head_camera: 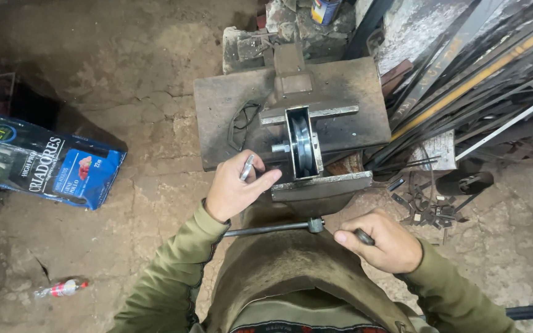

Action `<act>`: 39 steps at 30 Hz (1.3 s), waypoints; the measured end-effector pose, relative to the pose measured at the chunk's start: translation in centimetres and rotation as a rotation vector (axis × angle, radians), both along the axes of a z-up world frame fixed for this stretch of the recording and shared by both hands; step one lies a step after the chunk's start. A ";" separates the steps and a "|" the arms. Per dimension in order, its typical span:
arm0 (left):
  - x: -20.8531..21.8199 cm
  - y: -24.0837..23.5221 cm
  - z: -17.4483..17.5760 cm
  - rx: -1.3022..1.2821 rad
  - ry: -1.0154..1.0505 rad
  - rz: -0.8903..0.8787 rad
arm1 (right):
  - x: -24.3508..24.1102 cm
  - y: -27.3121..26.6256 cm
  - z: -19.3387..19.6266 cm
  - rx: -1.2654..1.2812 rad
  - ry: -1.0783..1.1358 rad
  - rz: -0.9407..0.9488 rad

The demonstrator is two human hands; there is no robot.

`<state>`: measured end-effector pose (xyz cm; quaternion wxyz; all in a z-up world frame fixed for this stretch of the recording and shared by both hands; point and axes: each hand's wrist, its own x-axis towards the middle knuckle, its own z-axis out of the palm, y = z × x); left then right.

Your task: The person carries a metal bracket with a pulley wheel to a bench vise and clamps it. They use wrenches to tighten the bolts holding the pulley, then remove the assembly from the vise, carry it across the workshop, handle small fasteners at a workbench, return, reclamp the assembly and continue tightening with wrenches.

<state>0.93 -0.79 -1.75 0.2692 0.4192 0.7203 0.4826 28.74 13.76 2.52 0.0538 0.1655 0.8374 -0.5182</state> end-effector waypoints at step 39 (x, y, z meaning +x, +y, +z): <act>0.2 3.8 4.7 0.227 0.359 -0.158 | -0.7 -0.1 -0.1 0.077 0.029 -0.031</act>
